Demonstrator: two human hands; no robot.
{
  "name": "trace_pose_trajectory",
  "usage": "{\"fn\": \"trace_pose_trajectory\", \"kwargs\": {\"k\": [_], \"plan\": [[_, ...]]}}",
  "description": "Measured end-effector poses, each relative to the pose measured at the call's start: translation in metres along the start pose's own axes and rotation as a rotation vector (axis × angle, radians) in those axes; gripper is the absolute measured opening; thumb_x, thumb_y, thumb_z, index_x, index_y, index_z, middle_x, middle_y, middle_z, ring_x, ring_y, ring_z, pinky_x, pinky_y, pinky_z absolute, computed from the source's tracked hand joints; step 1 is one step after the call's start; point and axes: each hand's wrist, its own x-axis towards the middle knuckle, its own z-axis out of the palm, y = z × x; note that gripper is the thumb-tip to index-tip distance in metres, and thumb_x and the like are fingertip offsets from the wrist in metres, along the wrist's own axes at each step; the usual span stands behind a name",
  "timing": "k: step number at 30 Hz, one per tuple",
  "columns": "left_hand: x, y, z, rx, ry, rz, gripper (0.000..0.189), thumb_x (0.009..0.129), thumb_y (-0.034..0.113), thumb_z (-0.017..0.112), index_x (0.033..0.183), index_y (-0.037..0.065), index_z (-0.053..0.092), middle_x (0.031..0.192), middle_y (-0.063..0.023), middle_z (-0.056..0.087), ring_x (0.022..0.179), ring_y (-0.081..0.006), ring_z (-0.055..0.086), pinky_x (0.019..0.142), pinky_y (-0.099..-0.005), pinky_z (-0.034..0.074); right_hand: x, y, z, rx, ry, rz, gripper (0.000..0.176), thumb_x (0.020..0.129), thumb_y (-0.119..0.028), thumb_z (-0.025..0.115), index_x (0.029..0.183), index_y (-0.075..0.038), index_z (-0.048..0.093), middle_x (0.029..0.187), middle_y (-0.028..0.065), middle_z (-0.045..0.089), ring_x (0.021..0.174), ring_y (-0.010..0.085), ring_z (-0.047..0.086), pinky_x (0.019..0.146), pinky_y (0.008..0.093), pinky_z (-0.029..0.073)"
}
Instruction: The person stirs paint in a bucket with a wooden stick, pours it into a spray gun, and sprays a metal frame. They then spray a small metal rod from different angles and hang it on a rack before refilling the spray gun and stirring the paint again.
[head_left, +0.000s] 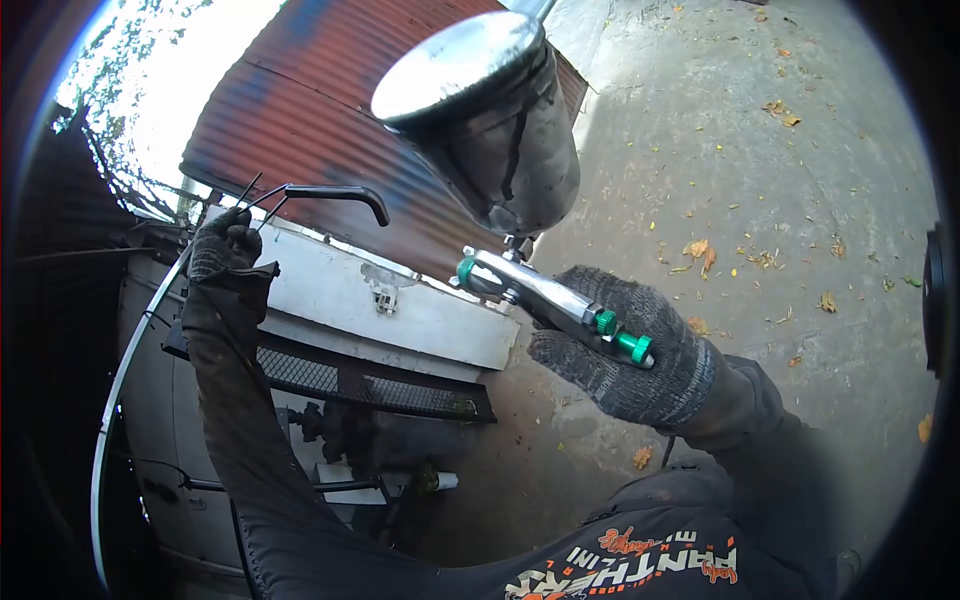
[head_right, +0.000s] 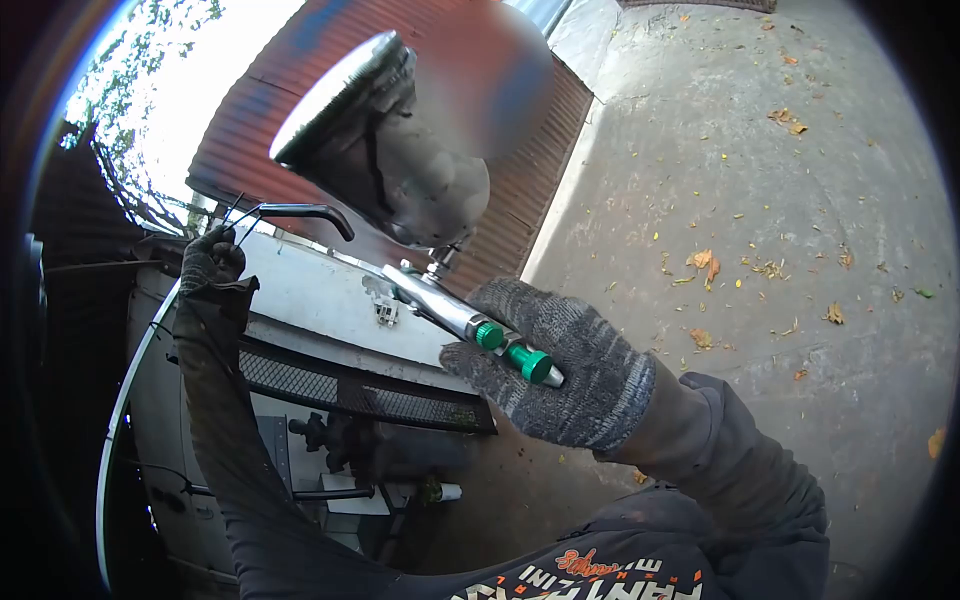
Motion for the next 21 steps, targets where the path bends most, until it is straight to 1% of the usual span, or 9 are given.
{"fn": "trace_pose_trajectory", "kwargs": {"k": [3,6,11,13,14,17,18,19,21], "plan": [[0.0,-0.003,-0.004,0.006,0.038,0.016,0.01,0.096,0.007,0.064,0.101,0.0,0.06,0.085,-0.0059,0.065,0.057,-0.0072,0.054,0.056,-0.0268,0.053,0.004,-0.019,-0.006,0.17,0.033,0.068,0.032,0.089,-0.019,0.078,0.108,0.003,0.063,0.092,0.019,0.067,0.079,0.0295,0.072,0.067,0.0389,0.056],[0.001,-0.006,-0.013,0.016,0.034,0.03,0.01,0.096,0.007,0.064,0.101,0.0,0.06,0.086,-0.0058,0.064,0.056,-0.0075,0.054,0.057,-0.0275,0.053,0.0,-0.031,-0.011,0.092,0.129,0.002,0.035,0.089,-0.019,0.078,0.111,0.004,0.063,0.095,0.02,0.067,0.079,0.0307,0.072,0.066,0.0394,0.057],[0.01,-0.012,-0.031,-0.002,-0.036,-0.006,0.013,0.094,0.007,0.068,0.1,-0.002,0.059,0.085,-0.0054,0.061,0.057,-0.0092,0.053,0.058,-0.0281,0.053,0.001,-0.035,-0.01,0.226,0.168,0.015,0.032,0.09,-0.017,0.077,0.112,0.002,0.064,0.094,0.0182,0.068,0.078,0.0281,0.071,0.066,0.0383,0.057],[0.014,-0.014,-0.035,-0.005,-0.05,-0.031,0.014,0.094,0.008,0.069,0.099,-0.001,0.059,0.086,-0.0056,0.062,0.057,-0.0091,0.053,0.058,-0.0287,0.054,0.0,-0.03,-0.007,0.274,0.155,0.044,0.031,0.09,-0.019,0.077,0.11,0.001,0.064,0.092,0.017,0.068,0.077,0.0269,0.071,0.066,0.039,0.056],[0.014,-0.014,-0.033,-0.001,-0.039,-0.041,0.015,0.093,0.008,0.069,0.099,-0.001,0.059,0.086,-0.0057,0.062,0.057,-0.009,0.054,0.058,-0.0289,0.054,0.002,-0.026,-0.005,0.189,0.134,0.008,0.029,0.091,-0.02,0.076,0.108,0.001,0.064,0.087,0.0159,0.067,0.075,0.0276,0.069,0.066,0.0389,0.055],[0.015,-0.015,-0.03,-0.022,-0.025,-0.071,0.015,0.093,0.008,0.069,0.099,-0.001,0.059,0.088,-0.0064,0.063,0.058,-0.009,0.054,0.058,-0.0291,0.054,0.0,-0.026,-0.004,0.05,-0.003,0.108,0.027,0.092,-0.018,0.075,0.108,0.0,0.064,0.085,0.0162,0.066,0.075,0.0292,0.068,0.066,0.0383,0.054],[0.016,-0.016,-0.031,-0.036,-0.022,-0.083,0.014,0.093,0.008,0.069,0.099,-0.001,0.059,0.088,-0.0066,0.064,0.058,-0.0092,0.054,0.058,-0.0291,0.054,-0.004,-0.023,-0.001,0.088,-0.004,0.163,0.03,0.091,-0.021,0.075,0.111,-0.002,0.063,0.089,0.0166,0.069,0.082,0.0287,0.07,0.073,0.0399,0.055],[0.017,-0.017,-0.032,-0.051,-0.017,-0.095,0.014,0.093,0.008,0.069,0.099,-0.001,0.059,0.088,-0.0069,0.064,0.058,-0.0093,0.054,0.058,-0.0291,0.054,-0.007,-0.024,-0.002,0.065,-0.03,0.196,0.03,0.091,-0.021,0.075,0.111,-0.002,0.063,0.089,0.0168,0.069,0.082,0.029,0.07,0.074,0.0399,0.055],[0.016,-0.026,-0.031,-0.044,-0.027,-0.045,0.014,0.094,0.007,0.069,0.1,-0.001,0.059,0.088,-0.0072,0.064,0.058,-0.0095,0.054,0.058,-0.0288,0.054,-0.013,-0.025,-0.006,0.014,-0.087,0.266,0.031,0.092,-0.021,0.075,0.112,-0.002,0.062,0.089,0.0172,0.068,0.082,0.0296,0.07,0.074,0.0401,0.055]]}}
